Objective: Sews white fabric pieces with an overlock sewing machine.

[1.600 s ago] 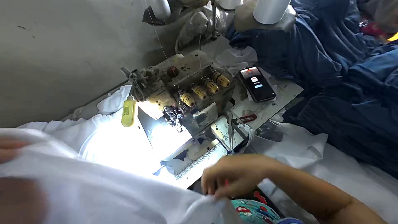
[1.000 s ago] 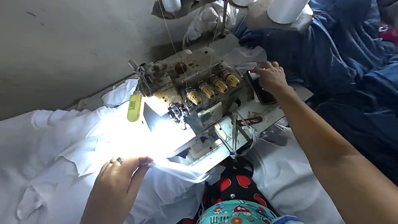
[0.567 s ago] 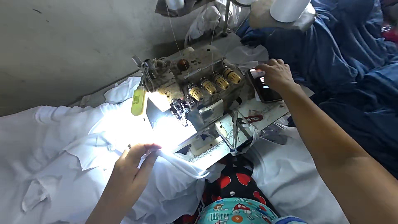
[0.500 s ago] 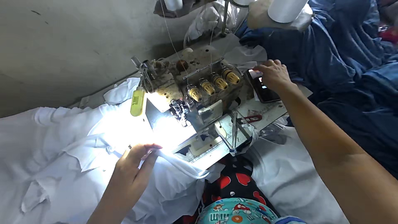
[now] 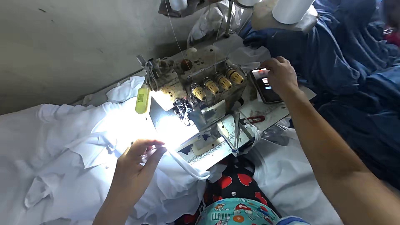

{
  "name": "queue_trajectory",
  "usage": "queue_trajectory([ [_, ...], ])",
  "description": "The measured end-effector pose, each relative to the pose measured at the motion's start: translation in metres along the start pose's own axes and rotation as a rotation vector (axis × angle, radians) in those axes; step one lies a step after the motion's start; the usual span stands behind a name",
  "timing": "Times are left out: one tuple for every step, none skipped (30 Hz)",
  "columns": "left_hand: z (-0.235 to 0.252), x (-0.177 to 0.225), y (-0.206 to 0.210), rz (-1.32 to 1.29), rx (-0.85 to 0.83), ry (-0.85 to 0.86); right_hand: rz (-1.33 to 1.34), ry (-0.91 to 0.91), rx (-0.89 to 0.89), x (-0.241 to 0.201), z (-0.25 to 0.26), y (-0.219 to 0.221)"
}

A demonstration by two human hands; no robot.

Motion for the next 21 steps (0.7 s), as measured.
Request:
queue_trajectory([
  [0.001,0.001,0.003,-0.013,-0.002,0.008,0.1,-0.044,0.091,-0.016,-0.015,-0.006],
  [0.003,0.003,0.006,-0.026,-0.003,0.019,0.217,-0.095,0.168,-0.034,-0.034,-0.01],
  [0.005,0.006,0.01,-0.037,-0.007,0.032,0.349,-0.12,0.182,-0.057,-0.057,-0.011],
  [0.008,0.01,0.014,-0.045,-0.012,0.052,0.499,-0.122,0.154,-0.081,-0.081,-0.008],
  [0.01,0.014,0.019,-0.051,-0.026,0.078,0.657,-0.139,0.108,-0.105,-0.104,-0.001],
  [0.012,0.017,0.023,-0.063,-0.045,0.105,0.805,-0.166,0.006,-0.127,-0.125,0.005],
  [0.014,0.021,0.026,-0.078,-0.07,0.131,0.936,-0.181,-0.12,-0.148,-0.141,0.011],
  [0.014,0.025,0.028,-0.096,-0.092,0.145,1.046,-0.187,-0.234,-0.166,-0.151,0.015],
  [0.014,0.029,0.029,-0.11,-0.106,0.154,1.132,-0.185,-0.327,-0.181,-0.157,0.019],
  [0.013,0.032,0.029,-0.108,-0.117,0.161,1.208,-0.178,-0.392,-0.192,-0.16,0.023],
  [0.012,0.033,0.028,-0.093,-0.11,0.169,1.251,-0.166,-0.422,-0.201,-0.161,0.024],
  [0.011,0.033,0.025,-0.065,-0.097,0.17,1.269,-0.156,-0.429,-0.207,-0.162,0.025],
  [0.009,0.032,0.021,-0.031,-0.082,0.154,1.265,-0.148,-0.431,-0.211,-0.161,0.023],
  [0.007,0.029,0.018,0.007,-0.067,0.122,1.245,-0.141,-0.428,-0.213,-0.16,0.021],
  [0.004,0.027,0.016,0.044,-0.062,0.077,1.215,-0.148,-0.428,-0.212,-0.159,0.019],
  [0.003,0.026,0.015,0.081,-0.07,0.026,1.177,-0.164,-0.427,-0.211,-0.158,0.017],
  [0.002,0.026,0.015,0.112,-0.087,-0.022,1.139,-0.182,-0.422,-0.208,-0.157,0.017],
  [0.003,0.026,0.015,0.12,-0.111,-0.062,1.116,-0.197,-0.411,-0.205,-0.157,0.018],
  [0.003,0.025,0.017,0.105,-0.126,-0.088,1.114,-0.206,-0.397,-0.2,-0.158,0.02],
  [0.003,0.025,0.018,0.081,-0.129,-0.105,1.134,-0.198,-0.383,-0.197,-0.159,0.023],
  [0.004,0.025,0.019,0.051,-0.121,-0.112,1.163,-0.173,-0.371,-0.194,-0.159,0.025],
])
Point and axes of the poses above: each hand's wrist, its own z-axis towards the middle knuckle, its own y-axis out of the palm, x = y × z, the point moved 1 cm from there along z, towards the middle knuckle, and after that the axes turned 12 degrees about x, right-handed, at the moved point
